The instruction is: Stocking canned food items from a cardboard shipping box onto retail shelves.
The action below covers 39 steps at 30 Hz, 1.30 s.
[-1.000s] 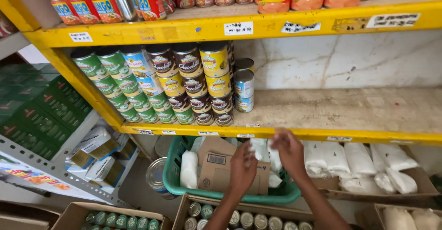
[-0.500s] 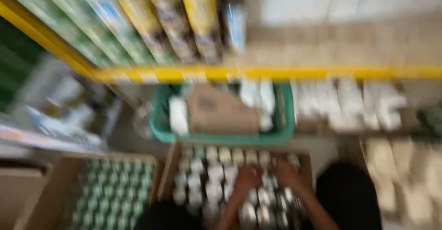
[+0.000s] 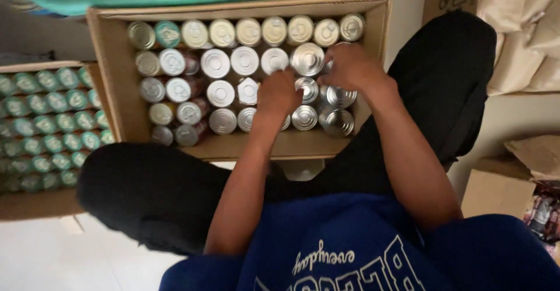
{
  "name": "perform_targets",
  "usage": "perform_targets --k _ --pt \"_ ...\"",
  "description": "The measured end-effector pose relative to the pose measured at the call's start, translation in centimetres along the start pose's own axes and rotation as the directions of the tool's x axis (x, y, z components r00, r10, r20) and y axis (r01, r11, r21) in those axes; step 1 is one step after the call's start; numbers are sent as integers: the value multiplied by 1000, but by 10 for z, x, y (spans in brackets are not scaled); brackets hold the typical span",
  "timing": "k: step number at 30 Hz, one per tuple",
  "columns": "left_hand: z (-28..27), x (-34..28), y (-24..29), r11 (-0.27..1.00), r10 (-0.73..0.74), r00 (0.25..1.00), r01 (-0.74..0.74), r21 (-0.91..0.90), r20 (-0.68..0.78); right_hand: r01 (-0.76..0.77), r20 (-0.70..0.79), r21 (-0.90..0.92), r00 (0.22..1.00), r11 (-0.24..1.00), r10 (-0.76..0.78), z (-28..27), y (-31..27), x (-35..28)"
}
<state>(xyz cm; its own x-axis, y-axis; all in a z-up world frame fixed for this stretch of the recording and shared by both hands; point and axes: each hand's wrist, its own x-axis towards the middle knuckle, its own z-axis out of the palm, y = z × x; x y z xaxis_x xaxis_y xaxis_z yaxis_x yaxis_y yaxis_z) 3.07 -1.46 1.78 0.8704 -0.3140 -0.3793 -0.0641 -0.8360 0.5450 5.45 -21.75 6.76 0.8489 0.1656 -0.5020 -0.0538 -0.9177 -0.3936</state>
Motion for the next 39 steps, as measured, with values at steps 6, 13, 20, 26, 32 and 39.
perform_targets --k 6,13,20,26,32,39 --pt "75 3 -3 985 136 965 -107 -136 225 66 2 -41 998 997 -66 7 14 -1" --pt "99 -21 19 888 242 940 -115 -445 240 -11 -12 -21 1000 1000 11 -11 -3 -11" --pt "118 -8 -10 912 184 897 -3 -410 403 -61 56 51 997 997 59 -15 -15 -10" --pt "119 29 -69 736 341 846 32 -677 411 1 154 -6 988 1000 0 -8 -10 -8" --pt "76 30 -69 675 341 845 85 -732 413 190 395 23 900 982 -183 16 -14 0" --pt "46 27 -73 390 274 841 346 -853 466 97 544 47 832 994 -107 19 -29 -10"
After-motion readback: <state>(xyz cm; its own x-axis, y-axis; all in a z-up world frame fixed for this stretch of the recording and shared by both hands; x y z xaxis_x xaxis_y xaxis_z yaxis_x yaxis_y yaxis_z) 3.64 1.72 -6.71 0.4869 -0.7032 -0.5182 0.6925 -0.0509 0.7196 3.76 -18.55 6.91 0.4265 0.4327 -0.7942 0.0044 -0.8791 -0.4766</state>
